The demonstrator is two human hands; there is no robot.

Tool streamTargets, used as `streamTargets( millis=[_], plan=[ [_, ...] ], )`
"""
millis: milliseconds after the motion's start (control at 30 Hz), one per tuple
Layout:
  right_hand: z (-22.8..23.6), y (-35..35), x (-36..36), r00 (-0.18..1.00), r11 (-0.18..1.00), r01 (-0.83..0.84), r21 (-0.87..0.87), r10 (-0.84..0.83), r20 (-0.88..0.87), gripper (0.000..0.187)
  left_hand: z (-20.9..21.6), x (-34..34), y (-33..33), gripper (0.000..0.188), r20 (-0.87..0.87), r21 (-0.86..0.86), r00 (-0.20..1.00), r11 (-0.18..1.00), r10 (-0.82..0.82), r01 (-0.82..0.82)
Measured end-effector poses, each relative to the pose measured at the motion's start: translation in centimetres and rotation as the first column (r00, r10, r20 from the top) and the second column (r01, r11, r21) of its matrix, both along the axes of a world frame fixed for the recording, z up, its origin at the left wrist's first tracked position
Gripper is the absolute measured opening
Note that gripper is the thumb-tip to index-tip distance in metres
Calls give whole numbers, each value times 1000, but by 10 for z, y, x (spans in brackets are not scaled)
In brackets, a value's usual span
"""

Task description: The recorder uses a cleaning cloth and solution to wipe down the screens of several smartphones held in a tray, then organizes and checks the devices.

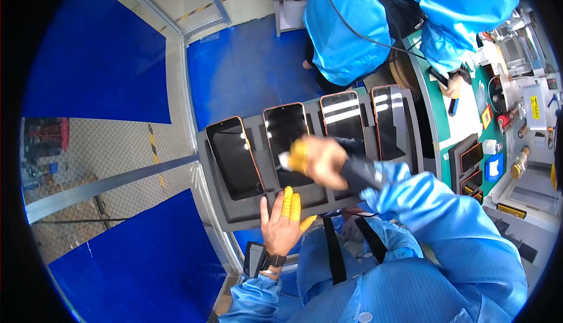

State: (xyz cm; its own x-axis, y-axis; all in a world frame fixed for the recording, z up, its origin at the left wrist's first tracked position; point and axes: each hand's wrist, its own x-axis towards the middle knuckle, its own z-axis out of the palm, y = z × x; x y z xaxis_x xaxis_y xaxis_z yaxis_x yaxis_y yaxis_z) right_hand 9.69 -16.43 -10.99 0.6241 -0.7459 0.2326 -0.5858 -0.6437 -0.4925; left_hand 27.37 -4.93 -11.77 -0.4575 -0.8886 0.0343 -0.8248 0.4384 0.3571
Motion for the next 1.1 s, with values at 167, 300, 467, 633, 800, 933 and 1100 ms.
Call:
streamTargets(
  millis=[167,300,467,633,800,933,1100],
  plan=[
    [5,-52,30,962,957,246,153,-260,83,17,4,0,2,57,23,-36,999,999,26,-26],
    [-12,39,32,953,971,36,235,-104,284,23,-3,-2,2,56,18,9,1000,1000,-1,1],
    [-37,-43,13,980,983,169,-64,-175,-97,17,2,-2,2,55,23,-21,1000,1000,22,-21],
    [-11,-28,26,957,941,222,254,-260,126,26,-3,-1,2,54,-9,-38,1000,999,15,-15],
    [-2,21,26,970,975,-224,6,222,96,25,-16,8,13,56,-134,-152,991,987,29,-49],
    [0,16,7,911,902,-413,127,408,65,26,-18,8,15,57,-174,-190,983,977,62,-96],
    [10,2,-16,823,812,-567,136,563,69,11,-8,4,9,59,17,-74,999,997,29,-28]
  ],
)
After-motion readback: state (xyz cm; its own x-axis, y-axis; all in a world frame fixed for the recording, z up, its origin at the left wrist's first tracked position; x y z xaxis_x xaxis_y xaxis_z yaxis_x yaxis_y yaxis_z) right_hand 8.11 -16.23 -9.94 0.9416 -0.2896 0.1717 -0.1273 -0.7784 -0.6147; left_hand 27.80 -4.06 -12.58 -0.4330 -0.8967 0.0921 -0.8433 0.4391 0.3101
